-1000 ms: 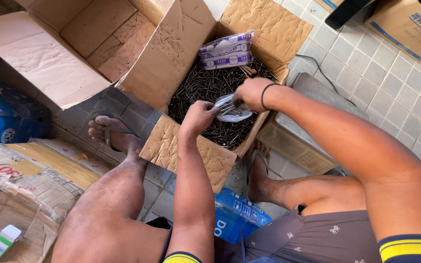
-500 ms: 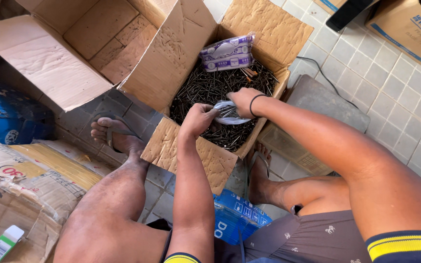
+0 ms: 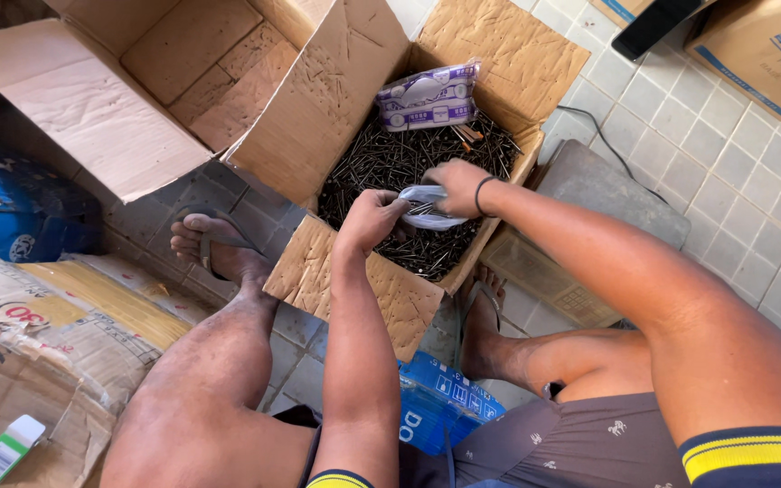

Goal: The person picks up groups of nails from a large box by hand and places them into a small plastic bag, then places the bag on a scale.

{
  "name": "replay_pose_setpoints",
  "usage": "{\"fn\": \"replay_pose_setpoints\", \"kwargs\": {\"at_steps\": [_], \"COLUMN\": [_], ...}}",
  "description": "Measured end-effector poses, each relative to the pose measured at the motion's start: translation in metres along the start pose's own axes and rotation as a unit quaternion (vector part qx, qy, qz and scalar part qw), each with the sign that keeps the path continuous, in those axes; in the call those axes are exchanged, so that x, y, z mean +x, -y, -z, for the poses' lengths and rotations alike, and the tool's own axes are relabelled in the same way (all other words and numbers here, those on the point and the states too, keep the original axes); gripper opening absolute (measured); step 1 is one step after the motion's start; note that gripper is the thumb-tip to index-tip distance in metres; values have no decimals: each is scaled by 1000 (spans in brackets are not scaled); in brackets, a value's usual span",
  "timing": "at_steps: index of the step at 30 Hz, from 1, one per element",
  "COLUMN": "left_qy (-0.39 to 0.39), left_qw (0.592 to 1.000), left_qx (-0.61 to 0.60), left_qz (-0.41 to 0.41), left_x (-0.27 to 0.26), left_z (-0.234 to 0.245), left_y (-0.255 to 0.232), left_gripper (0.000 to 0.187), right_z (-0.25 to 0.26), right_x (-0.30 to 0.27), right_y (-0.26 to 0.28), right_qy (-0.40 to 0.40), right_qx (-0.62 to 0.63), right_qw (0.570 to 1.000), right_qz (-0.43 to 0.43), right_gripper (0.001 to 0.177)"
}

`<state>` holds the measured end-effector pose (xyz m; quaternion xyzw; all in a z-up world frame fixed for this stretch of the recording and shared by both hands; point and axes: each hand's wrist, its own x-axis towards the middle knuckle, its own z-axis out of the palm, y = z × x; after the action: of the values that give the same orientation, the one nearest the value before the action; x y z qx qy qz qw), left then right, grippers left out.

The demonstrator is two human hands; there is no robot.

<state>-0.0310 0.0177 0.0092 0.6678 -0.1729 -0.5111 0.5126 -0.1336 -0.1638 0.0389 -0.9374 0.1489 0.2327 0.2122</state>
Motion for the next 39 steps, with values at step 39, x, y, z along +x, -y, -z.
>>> {"fn": "replay_pose_setpoints", "kwargs": {"at_steps": [39], "left_qy": [-317], "left_qw": [932], "left_qx": [-162], "left_qz": [-63], "left_x": [17], "left_z": [50], "left_y": [18], "left_gripper": [33], "right_z": [55], "right_x": [85], "right_y": [35], "right_qy": [-20], "right_qx": [-22], "right_qw": [999], "right_qz": [27], "right_gripper": [34]}}
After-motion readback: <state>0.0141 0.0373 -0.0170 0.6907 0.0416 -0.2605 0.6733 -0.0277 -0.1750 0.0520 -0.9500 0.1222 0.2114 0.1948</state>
